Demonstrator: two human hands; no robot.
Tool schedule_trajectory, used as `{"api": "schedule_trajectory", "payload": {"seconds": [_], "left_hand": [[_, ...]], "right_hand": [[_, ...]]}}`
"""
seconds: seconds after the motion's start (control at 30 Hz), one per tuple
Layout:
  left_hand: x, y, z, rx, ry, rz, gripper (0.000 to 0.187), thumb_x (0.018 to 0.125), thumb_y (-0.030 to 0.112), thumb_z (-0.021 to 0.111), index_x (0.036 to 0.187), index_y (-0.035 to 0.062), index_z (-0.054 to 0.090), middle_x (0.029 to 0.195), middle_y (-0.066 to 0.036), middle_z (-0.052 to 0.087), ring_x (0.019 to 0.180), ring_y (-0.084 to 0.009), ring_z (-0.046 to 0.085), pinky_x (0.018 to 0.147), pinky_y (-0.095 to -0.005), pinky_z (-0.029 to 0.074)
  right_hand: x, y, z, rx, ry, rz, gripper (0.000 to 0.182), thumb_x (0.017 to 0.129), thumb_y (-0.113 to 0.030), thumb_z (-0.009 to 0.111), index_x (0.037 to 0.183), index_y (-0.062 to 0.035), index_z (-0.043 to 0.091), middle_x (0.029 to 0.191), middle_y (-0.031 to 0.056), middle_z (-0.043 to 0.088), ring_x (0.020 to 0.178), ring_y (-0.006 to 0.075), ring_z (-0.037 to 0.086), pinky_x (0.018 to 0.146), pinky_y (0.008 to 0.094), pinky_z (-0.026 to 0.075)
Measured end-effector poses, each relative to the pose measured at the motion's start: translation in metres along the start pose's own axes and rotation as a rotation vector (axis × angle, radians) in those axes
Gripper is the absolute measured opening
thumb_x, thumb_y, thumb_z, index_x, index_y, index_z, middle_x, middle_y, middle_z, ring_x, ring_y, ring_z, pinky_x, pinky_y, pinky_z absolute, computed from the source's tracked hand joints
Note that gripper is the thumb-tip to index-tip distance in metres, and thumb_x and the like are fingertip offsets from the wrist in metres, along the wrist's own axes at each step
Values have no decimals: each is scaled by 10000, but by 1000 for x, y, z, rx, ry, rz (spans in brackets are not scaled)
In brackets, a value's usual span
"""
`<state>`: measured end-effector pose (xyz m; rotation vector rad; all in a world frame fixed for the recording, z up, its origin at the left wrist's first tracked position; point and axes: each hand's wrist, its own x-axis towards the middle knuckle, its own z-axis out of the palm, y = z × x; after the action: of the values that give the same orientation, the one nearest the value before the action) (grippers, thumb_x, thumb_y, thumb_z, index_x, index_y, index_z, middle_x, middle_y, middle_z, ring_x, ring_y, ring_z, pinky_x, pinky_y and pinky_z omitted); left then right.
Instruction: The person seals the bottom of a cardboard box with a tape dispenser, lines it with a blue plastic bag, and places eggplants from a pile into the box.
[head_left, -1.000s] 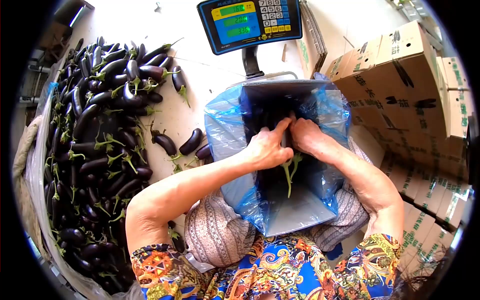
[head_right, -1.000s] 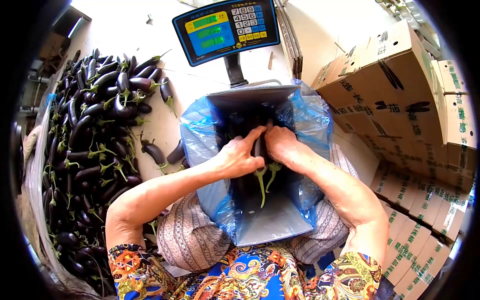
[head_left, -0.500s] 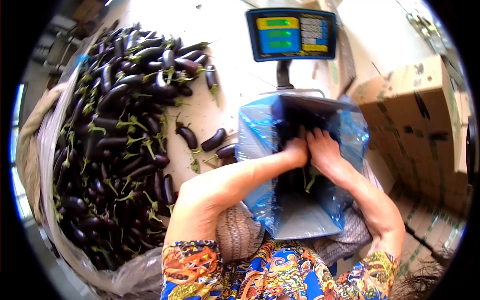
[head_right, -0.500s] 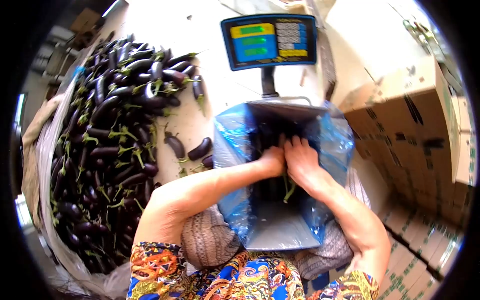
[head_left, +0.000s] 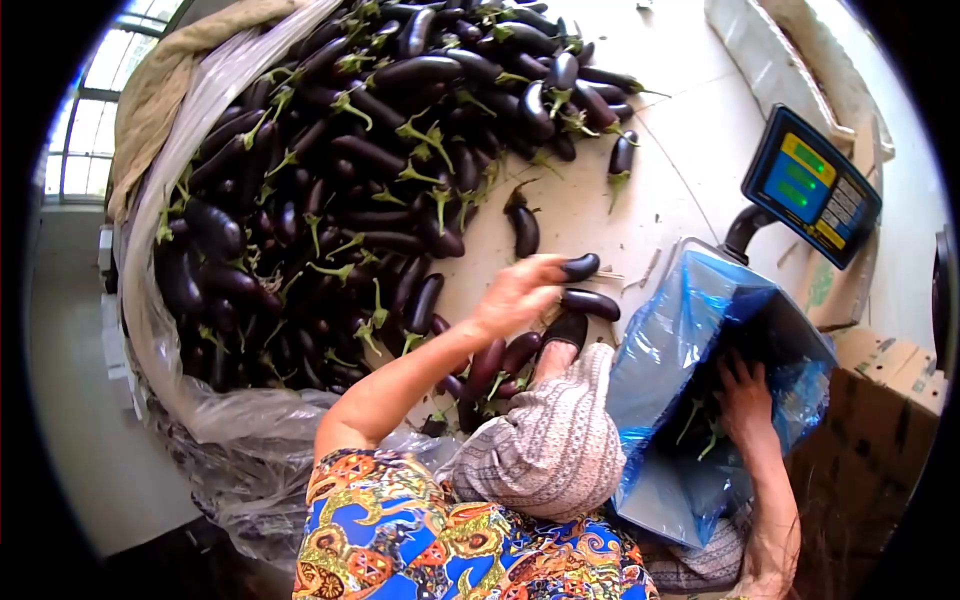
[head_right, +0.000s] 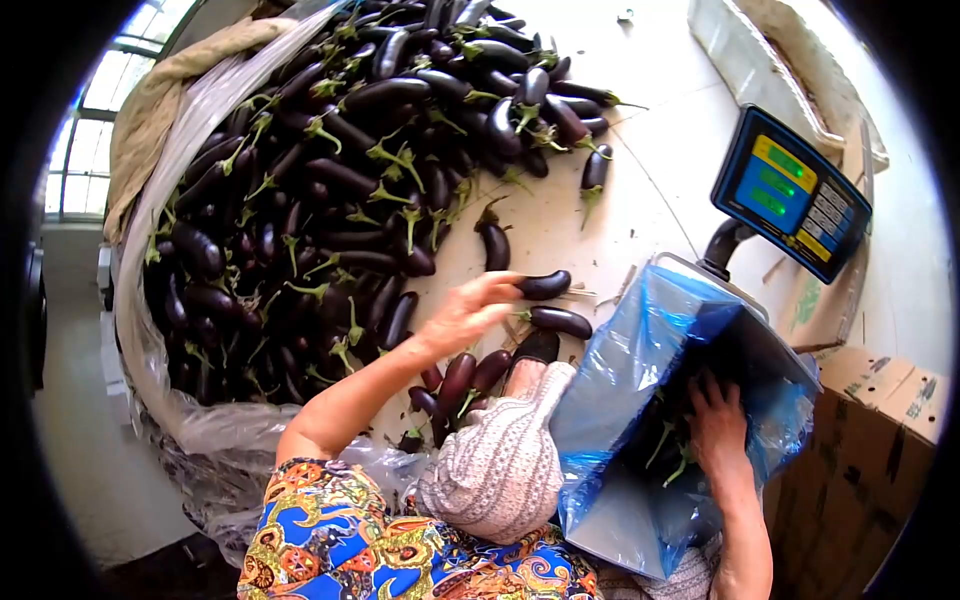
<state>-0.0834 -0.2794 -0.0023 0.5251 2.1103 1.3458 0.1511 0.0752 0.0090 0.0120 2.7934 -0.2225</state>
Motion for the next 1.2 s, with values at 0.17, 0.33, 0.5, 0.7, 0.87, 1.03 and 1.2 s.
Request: {"api": "schedule_trajectory", "payload": {"seconds": [0.17,0.33,0.5,0.7,0.87,1.03,1.2], "left_hand": [[-62,-183,-102,714,500,-89,444,752,75,632,1195,56,609,1057,-187,636,945,-368,616,872,-448,495],[-24,-179,-129,1092,474,-131,801,707,-77,596,1446,154,394,1474,-126,376,1328,-385,353,1009,-497,385],[28,-202,-143,1544,186,52,633,706,12,666,1303,134,495,1341,-135,491,1295,-322,418,1015,-455,351],[31,-171,-133,1214,-198,54,483,635,57,722,1091,73,563,1123,-137,598,1142,-294,552,959,-433,406],[12,-111,-87,-98,-95,-232,418,813,243,733,1143,16,616,1037,-101,695,922,-214,673,859,-332,522],[16,-65,-86,-813,-71,-198,407,968,245,580,1299,28,485,1075,-102,667,944,-191,686,853,-354,568],[16,-85,-69,-626,6,-344,448,943,293,635,1275,23,500,1045,-92,667,879,-166,685,791,-329,577]], "right_hand": [[4,-11,-8,-6,-42,55,583,775,-76,683,1339,-78,536,1477,149,413,1268,412,417,1031,454,443],[5,-20,-11,-37,-69,113,563,812,-57,657,1357,-83,521,1490,152,399,1292,420,402,1055,478,421],[5,-20,-15,-29,-42,89,562,817,-48,647,1362,-89,515,1489,151,401,1287,421,404,1060,481,414],[9,-17,-14,-4,-51,61,593,787,-46,658,1361,-96,516,1465,157,422,1238,435,425,1034,473,434],[7,-12,-22,36,-101,59,609,775,-59,671,1363,-102,516,1463,164,418,1217,446,430,988,478,465],[3,-9,-31,72,-143,29,629,784,-74,674,1383,-114,486,1500,153,374,1255,451,407,1006,484,450],[0,-5,-23,67,-112,12,589,803,-91,666,1368,-79,500,1486,172,385,1295,433,380,1066,455,404]]}}
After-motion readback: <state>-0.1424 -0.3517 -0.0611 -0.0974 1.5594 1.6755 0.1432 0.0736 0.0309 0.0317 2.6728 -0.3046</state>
